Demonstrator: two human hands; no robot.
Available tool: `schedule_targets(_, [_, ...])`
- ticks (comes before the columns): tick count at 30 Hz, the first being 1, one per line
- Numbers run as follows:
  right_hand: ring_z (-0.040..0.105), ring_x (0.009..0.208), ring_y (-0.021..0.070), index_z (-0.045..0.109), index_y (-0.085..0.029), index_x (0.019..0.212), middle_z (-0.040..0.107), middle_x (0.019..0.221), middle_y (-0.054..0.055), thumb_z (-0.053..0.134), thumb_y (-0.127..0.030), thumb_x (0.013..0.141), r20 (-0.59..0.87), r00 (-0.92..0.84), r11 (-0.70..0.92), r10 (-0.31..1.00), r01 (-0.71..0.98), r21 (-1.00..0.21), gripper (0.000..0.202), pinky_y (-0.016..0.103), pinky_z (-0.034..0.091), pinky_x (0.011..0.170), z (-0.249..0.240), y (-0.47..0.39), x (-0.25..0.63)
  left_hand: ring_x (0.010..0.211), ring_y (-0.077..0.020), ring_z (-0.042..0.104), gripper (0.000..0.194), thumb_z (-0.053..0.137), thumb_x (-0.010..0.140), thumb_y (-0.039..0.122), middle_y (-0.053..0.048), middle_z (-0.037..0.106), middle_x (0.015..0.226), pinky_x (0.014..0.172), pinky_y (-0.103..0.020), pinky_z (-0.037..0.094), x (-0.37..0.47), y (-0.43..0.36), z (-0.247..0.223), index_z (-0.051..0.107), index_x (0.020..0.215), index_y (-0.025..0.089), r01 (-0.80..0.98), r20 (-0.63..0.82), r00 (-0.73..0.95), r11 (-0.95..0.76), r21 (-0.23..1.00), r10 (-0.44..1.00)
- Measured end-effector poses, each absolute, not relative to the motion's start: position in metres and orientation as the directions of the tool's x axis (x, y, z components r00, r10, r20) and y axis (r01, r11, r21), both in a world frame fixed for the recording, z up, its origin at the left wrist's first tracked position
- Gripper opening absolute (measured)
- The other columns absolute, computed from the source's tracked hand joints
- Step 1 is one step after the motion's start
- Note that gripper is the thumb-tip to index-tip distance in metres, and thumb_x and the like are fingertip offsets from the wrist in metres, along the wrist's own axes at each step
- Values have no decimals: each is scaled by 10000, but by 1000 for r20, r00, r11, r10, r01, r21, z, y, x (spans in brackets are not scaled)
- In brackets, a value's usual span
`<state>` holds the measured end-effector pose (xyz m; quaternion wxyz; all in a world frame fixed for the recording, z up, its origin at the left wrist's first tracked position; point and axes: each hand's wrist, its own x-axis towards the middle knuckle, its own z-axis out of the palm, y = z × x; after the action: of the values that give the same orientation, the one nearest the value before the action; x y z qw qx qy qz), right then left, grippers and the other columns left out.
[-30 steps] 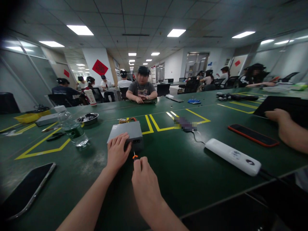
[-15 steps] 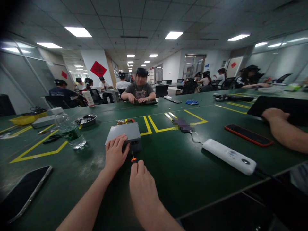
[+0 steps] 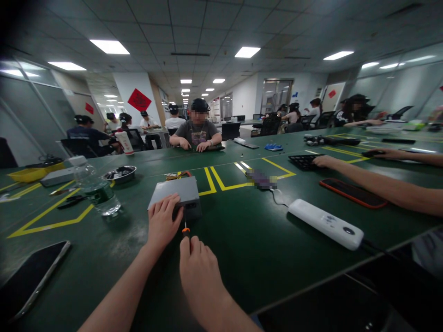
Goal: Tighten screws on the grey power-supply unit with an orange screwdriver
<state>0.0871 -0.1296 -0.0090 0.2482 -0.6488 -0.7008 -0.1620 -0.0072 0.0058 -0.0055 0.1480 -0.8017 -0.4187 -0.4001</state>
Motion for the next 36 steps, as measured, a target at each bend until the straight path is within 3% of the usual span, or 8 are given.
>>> schedule_targets(5, [631, 599, 160, 455, -162, 940, 614, 747, 26, 469, -152, 843, 524, 18, 116, 851, 968, -222, 99, 239, 447, 504, 3, -130, 90, 1134, -241, 486, 266, 459, 854, 275, -52, 570, 1229, 946, -414, 317, -7, 6, -5, 536, 1106, 234, 815, 738, 325, -571, 97, 591])
schedule_targets(11, [621, 555, 198, 449, -165, 901, 611, 680, 34, 454, -171, 837, 474, 50, 123, 879, 937, -327, 64, 252, 353, 449, 16, -129, 95, 1129, -239, 486, 264, 472, 849, 282, -38, 577, 1219, 943, -409, 320, -7, 4, -4, 541, 1099, 233, 822, 739, 325, -562, 87, 590])
schedule_targets(20, [588, 493, 134, 394, -175, 929, 568, 616, -27, 370, -226, 904, 433, 131, 136, 892, 835, -533, 61, 200, 346, 442, 6, -130, 106, 1136, -232, 489, 254, 468, 852, 277, -41, 574, 1223, 944, -404, 313, -7, 5, -5, 539, 1092, 233, 820, 741, 333, -567, 78, 583])
schedule_targets(36, [564, 476, 130, 452, -180, 906, 560, 612, -21, 370, -253, 857, 585, 133, 198, 800, 862, -466, 120, 216, 362, 463, -6, -135, 142, 1130, -230, 488, 272, 476, 850, 291, -35, 574, 1222, 937, -398, 307, -7, 8, -7, 529, 1112, 241, 815, 746, 325, -572, 90, 581])
